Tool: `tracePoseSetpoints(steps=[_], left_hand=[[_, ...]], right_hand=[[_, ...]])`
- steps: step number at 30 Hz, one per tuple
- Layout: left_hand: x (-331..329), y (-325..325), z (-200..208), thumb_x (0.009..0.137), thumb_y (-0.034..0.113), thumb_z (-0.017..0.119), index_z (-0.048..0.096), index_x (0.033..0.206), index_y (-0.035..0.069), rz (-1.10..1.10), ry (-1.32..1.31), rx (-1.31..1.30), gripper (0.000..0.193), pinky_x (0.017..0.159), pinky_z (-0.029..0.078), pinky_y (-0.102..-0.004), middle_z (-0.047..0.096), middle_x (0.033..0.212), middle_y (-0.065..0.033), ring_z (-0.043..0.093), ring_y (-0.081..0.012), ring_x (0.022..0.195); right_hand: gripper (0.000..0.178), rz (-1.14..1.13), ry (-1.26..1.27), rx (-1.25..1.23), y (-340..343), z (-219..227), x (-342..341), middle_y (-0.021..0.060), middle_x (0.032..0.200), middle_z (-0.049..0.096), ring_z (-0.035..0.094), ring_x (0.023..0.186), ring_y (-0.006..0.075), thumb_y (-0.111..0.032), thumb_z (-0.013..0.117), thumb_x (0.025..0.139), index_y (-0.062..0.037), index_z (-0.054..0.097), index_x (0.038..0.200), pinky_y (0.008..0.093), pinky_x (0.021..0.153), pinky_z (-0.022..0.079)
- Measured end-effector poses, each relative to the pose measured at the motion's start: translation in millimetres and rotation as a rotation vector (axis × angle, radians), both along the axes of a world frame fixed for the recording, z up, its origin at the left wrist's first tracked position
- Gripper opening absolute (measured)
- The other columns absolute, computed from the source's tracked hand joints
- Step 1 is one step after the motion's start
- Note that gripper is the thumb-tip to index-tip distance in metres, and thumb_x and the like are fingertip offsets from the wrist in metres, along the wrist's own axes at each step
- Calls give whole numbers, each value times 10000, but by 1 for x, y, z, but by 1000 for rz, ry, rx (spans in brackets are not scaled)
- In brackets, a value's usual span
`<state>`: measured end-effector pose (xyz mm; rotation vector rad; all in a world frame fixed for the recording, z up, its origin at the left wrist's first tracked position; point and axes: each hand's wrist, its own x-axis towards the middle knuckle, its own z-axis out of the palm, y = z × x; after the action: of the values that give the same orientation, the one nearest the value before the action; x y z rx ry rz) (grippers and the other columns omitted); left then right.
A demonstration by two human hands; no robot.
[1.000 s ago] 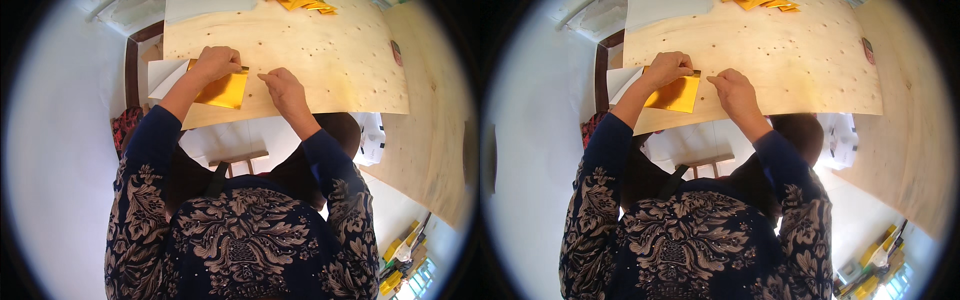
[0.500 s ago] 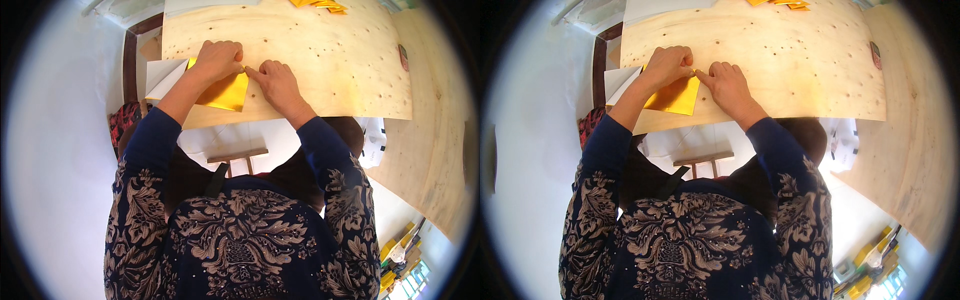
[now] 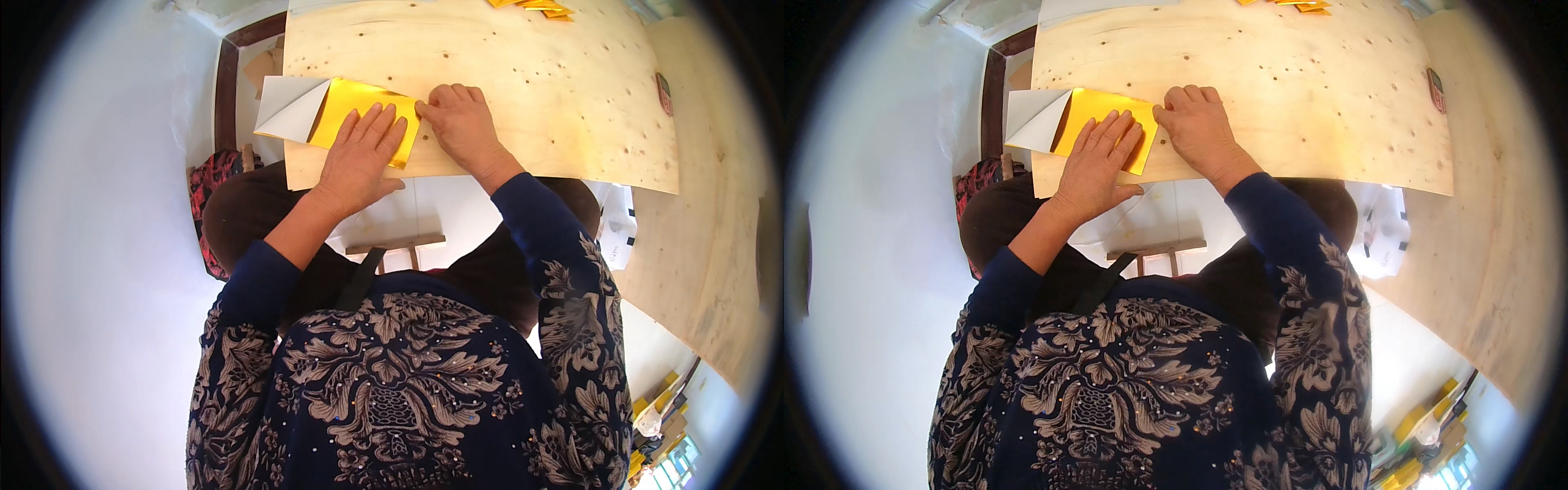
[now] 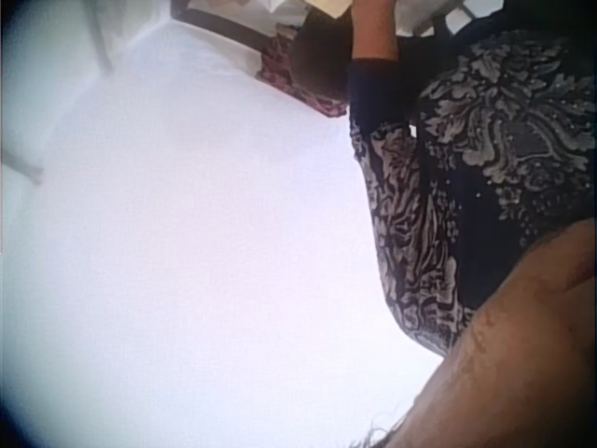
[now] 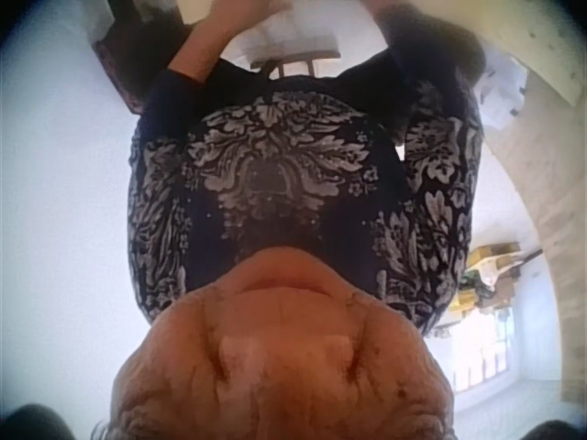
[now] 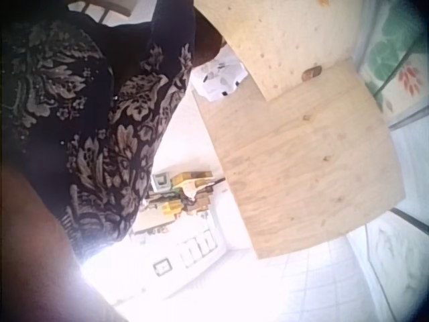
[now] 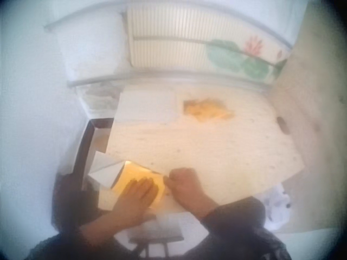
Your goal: The person folds a gold-colored sheet of paper by hand on a wooden table. They repeatedly fold and crease the sheet into smaller sections, then fold the corners inward to form a triangular shape.
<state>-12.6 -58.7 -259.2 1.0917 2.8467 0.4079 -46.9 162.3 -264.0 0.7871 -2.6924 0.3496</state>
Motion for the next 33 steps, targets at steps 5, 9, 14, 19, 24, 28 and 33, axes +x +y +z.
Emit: tracePoseSetpoints(steps=[5, 9, 14, 19, 24, 28, 33], left_hand=[[-3, 3, 0, 685, 461, 817, 361, 1475, 115, 77, -37, -1, 975, 1204, 143, -465, 308, 1548, -129, 249, -293, 1451], [-6, 4, 3, 678, 494, 812, 360, 1481, 141, 89, -50, -3, 987, 1201, 140, -475, 309, 1550, -121, 250, -295, 1450], [11, 1, 2, 727, 388, 786, 376, 1474, 116, 54, -52, -28, 895, 1157, 206, -471, 357, 1522, -139, 294, -295, 1424], [44, 9, -12, 720, 227, 767, 448, 1396, 130, 108, 67, -13, 753, 1115, 278, -446, 446, 1461, -110, 380, -291, 1376], [52, 15, -16, 748, 155, 722, 566, 1154, 90, 140, 187, 169, 440, 1054, 351, -452, 526, 1354, -137, 473, -325, 1286], [52, 12, -6, 776, 136, 701, 630, 1002, 77, 150, 149, 291, 244, 974, 408, -455, 595, 1178, -127, 549, -331, 1137], [42, 14, 0, 809, 127, 684, 675, 889, 72, 375, -33, 487, 97, 826, 466, -418, 619, 922, -108, 593, -311, 915]], right_hand=[[210, -4, -67, -71, -1, -2, -10, 29, 1014, 641, 581, 971, 231, -51, 613, 799, -110, 723, 968, 361, 891, 435], [196, -39, -164, -112, -1, -4, -17, 59, 985, 649, 599, 956, 256, -40, 622, 798, -88, 701, 971, 355, 834, 481], [250, -65, -309, -268, 2, 3, -3, 86, 970, 644, 619, 923, 292, -18, 613, 790, -76, 684, 1023, 368, 798, 519], [285, -106, -161, -250, 11, 9, 31, 102, 965, 642, 623, 915, 298, -17, 609, 795, -93, 696, 1055, 369, 788, 530], [237, -28, -147, -41, 10, 0, 50, 53, 964, 640, 594, 936, 235, -75, 658, 791, -117, 735, 1011, 337, 823, 498], [219, 33, -49, -113, 10, -8, 50, 71, 906, 623, 591, 853, 271, -61, 628, 804, -107, 724, 996, 373, 752, 512], [214, 9, -136, -163, 14, -11, 42, 46, 930, 612, 592, 898, 249, -62, 655, 774, -139, 726, 961, 358, 784, 510]])
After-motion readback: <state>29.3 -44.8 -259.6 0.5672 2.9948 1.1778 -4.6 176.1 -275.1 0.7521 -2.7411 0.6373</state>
